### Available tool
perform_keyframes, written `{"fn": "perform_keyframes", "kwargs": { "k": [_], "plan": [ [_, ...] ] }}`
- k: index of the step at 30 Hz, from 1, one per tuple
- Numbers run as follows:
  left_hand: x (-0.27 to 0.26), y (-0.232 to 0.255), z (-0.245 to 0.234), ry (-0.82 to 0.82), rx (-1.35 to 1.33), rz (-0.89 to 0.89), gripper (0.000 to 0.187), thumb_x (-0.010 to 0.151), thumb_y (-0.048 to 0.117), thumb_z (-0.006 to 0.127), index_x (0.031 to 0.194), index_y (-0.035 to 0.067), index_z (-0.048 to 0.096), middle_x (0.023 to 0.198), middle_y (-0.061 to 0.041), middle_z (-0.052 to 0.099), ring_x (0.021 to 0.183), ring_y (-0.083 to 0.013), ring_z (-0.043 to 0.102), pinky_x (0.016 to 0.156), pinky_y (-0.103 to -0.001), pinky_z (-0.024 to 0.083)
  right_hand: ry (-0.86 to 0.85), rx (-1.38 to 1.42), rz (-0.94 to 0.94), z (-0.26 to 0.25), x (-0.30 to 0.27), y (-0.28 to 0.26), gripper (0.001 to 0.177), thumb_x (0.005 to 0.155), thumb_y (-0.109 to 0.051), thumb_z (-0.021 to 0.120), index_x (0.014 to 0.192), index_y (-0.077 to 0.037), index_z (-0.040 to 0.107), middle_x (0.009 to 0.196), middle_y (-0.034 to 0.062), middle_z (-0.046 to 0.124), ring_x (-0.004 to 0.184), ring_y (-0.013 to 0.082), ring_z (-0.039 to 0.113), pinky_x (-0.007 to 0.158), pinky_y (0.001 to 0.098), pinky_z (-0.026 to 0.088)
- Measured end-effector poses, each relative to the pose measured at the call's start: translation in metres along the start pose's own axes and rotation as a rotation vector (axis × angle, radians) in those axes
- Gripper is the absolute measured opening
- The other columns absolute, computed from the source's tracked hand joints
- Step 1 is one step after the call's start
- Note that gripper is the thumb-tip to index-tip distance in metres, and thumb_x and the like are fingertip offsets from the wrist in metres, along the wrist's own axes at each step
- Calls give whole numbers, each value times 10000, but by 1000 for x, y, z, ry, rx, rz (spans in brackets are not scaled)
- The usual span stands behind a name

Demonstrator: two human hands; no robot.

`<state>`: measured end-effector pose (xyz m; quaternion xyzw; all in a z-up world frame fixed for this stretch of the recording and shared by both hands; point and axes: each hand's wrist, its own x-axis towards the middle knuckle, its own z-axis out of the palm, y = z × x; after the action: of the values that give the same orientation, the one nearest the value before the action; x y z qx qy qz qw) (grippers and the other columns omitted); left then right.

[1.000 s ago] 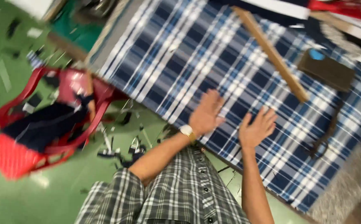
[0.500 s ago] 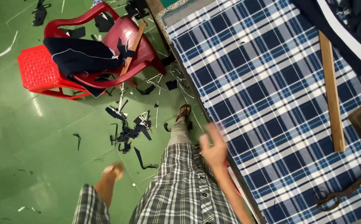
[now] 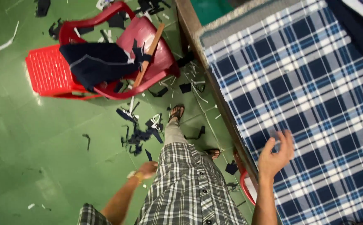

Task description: The person uses large scissors to cut a long strip of dark blue fabric along a white paper template placed on a plaid-covered table. They trim the edges of the fabric, remove the paper template, and fold the cut piece before repeating the process with another strip.

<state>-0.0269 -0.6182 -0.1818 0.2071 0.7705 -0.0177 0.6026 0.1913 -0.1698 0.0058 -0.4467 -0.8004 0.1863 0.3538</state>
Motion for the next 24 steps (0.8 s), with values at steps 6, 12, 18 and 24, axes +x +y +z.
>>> {"fn": "perform_keyframes", "kwargs": {
  "k": [6, 12, 18, 24],
  "plan": [
    [26, -28, -235, 195, 133, -7, 415, 982, 471, 580, 1240, 181, 726, 1172, -55, 765, 1181, -290, 692, 1013, -456, 538, -340, 271, -47, 107, -62, -86, 173, 851, -84, 786, 1011, -58, 725, 1040, 155, 731, 960, 377, 694, 866, 422, 511],
    [58, 55, -391, 572, 54, 186, 474, 1015, 496, 558, 1311, 156, 703, 1169, -171, 750, 1100, -428, 696, 944, -558, 546, -507, 480, 255, 105, -49, -135, 191, 934, -135, 672, 1067, -165, 805, 811, 39, 826, 685, 192, 787, 641, 299, 593],
    [6, 240, -364, 643, 156, 818, 291, 1047, 266, 587, 1123, 30, 741, 1020, -267, 726, 981, -493, 682, 863, -581, 535, 169, 322, 688, -9, -53, -72, 179, 1026, -82, 603, 1111, -20, 748, 829, 166, 790, 706, 223, 762, 656, 332, 610],
    [-43, 340, -245, 341, 475, 1312, 189, 990, 285, 602, 958, 139, 718, 782, -75, 730, 665, -281, 678, 646, -427, 484, 599, 217, 994, -95, -123, -50, 257, 1044, -164, 547, 1128, -5, 729, 800, 102, 764, 693, 155, 711, 685, 266, 600]
  ]
}}
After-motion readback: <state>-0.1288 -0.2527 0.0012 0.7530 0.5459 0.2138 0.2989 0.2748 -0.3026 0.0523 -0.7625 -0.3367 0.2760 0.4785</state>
